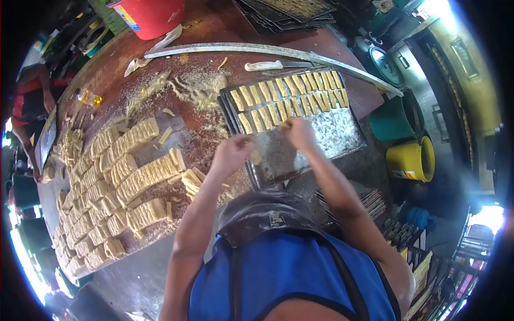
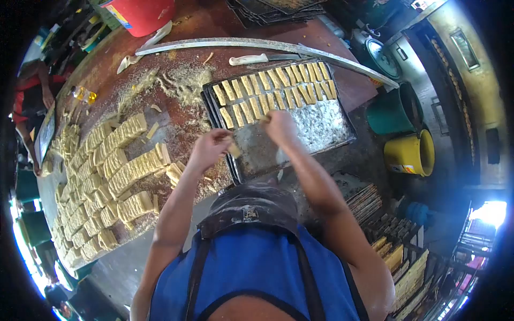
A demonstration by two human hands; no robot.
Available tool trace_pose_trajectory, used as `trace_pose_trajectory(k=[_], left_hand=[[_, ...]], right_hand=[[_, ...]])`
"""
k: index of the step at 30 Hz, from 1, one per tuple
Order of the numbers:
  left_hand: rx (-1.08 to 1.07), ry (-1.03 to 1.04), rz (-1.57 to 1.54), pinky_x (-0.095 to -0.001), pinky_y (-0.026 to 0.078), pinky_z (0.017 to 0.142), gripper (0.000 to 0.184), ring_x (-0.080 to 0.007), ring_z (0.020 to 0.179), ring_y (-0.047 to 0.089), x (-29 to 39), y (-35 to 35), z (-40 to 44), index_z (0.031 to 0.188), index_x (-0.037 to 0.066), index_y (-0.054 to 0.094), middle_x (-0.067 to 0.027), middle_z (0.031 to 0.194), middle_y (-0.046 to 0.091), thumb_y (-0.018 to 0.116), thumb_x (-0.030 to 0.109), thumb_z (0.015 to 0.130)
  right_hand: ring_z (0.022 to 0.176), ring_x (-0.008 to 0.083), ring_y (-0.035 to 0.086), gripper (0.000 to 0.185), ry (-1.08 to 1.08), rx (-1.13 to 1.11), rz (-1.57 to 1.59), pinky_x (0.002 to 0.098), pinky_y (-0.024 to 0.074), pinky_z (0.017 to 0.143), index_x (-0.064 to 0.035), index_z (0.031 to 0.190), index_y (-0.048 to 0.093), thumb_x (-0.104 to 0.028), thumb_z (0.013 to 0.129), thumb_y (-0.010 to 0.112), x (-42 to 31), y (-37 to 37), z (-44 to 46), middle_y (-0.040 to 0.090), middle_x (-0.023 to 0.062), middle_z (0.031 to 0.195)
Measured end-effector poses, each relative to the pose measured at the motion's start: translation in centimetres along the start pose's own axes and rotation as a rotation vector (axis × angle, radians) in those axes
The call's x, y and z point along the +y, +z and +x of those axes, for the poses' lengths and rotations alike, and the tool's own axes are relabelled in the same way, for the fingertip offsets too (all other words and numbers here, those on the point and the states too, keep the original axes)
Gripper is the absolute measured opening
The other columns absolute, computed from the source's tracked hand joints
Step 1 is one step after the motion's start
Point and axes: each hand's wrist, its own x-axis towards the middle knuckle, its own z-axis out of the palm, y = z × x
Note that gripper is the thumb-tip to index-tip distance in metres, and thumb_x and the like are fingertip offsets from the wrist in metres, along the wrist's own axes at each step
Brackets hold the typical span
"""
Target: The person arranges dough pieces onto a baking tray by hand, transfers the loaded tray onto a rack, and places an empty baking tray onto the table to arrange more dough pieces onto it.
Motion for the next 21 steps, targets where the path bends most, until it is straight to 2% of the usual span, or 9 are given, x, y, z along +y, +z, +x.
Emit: trace_pose_trajectory(k=[5,7,9,11,16,17,18,20,21], left_hand=[[0.183,0.256,0.316,-0.0383,0.054,0.086,0.039,-0.0269,0.101,0.067,-3.0,2.9,4.0,0.122,0.011,0.066,-0.0120,0.112,0.067,0.071,0.030,0.088],[0.381,0.605,0.374,-0.0411,0.055,0.084,0.039,-0.0297,0.093,0.066,-3.6,3.3,2.5,0.116,0.009,0.069,-0.0102,0.103,0.065,0.078,0.022,0.080],[0.315,0.589,0.353,-0.0426,0.054,0.086,0.040,-0.0307,0.098,0.065,-4.1,3.5,1.5,0.115,0.008,0.068,-0.0102,0.108,0.062,0.079,0.022,0.078],[0.276,0.588,0.470,-0.0417,0.054,0.087,0.040,-0.0310,0.102,0.064,-4.3,4.0,1.0,0.115,0.007,0.067,-0.0109,0.112,0.060,0.078,0.020,0.079],[0.323,0.421,0.371,-0.0409,0.053,0.090,0.039,-0.0323,0.105,0.063,-4.1,5.3,1.5,0.114,0.004,0.066,-0.0132,0.116,0.059,0.077,0.018,0.080],[0.349,0.378,0.377,-0.0409,0.053,0.090,0.039,-0.0323,0.105,0.063,-3.8,5.2,1.3,0.114,0.004,0.066,-0.0132,0.116,0.059,0.077,0.018,0.080],[0.355,0.423,0.342,-0.0407,0.053,0.090,0.040,-0.0321,0.106,0.063,-3.7,5.1,0.8,0.115,0.004,0.066,-0.0137,0.118,0.060,0.077,0.018,0.079],[0.489,0.591,0.346,-0.0393,0.054,0.091,0.044,-0.0299,0.106,0.065,-4.1,4.1,-1.0,0.120,0.006,0.065,-0.0143,0.122,0.063,0.079,0.017,0.080],[0.505,0.558,0.355,-0.0393,0.054,0.091,0.044,-0.0299,0.106,0.065,-4.4,3.4,-2.5,0.120,0.006,0.065,-0.0143,0.122,0.063,0.079,0.017,0.080]], right_hand=[[0.075,0.0334,0.070,0.030,-0.115,0.108,-0.190,0.0453,0.0566,0.071,-0.0035,0.090,0.072,-0.033,0.088,0.070,-4.0,2.9,-3.7,0.071,0.0175,0.081],[0.078,0.0373,0.070,0.028,-0.185,0.195,-0.197,0.0476,0.0559,0.072,-0.0048,0.091,0.073,-0.032,0.086,0.070,-3.8,2.6,-4.3,0.071,0.0202,0.083],[0.081,0.0401,0.069,0.026,-0.152,-0.007,-0.071,0.0489,0.0553,0.073,-0.0047,0.093,0.072,-0.029,0.083,0.071,-3.6,1.9,-4.5,0.070,0.0227,0.086],[0.080,0.0398,0.069,0.025,-0.210,-0.038,-0.014,0.0489,0.0553,0.073,-0.0046,0.092,0.072,-0.028,0.083,0.071,-2.2,3.2,-3.8,0.070,0.0227,0.086],[0.080,0.0398,0.070,0.021,-0.309,-0.132,0.104,0.0478,0.0554,0.073,-0.0040,0.089,0.072,-0.024,0.081,0.072,-1.3,4.0,-1.3,0.071,0.0216,0.084],[0.078,0.0386,0.070,0.020,-0.385,-0.027,0.139,0.0464,0.0558,0.072,-0.0036,0.089,0.072,-0.021,0.080,0.073,-0.1,5.1,-0.5,0.071,0.0207,0.082],[0.077,0.0375,0.070,0.018,-0.457,0.071,0.183,0.0450,0.0561,0.071,-0.0031,0.088,0.072,-0.019,0.079,0.074,0.7,6.0,-0.1,0.071,0.0198,0.081],[0.075,0.0329,0.072,0.022,-0.426,-0.077,0.241,0.0405,0.0564,0.067,-0.0008,0.095,0.071,-0.017,0.081,0.075,-0.5,3.8,-0.8,0.072,0.0192,0.085],[0.074,0.0309,0.072,0.025,-0.425,-0.079,0.205,0.0390,0.0562,0.065,-0.0002,0.098,0.071,-0.019,0.083,0.075,-0.9,3.5,-0.7,0.072,0.0189,0.087]])
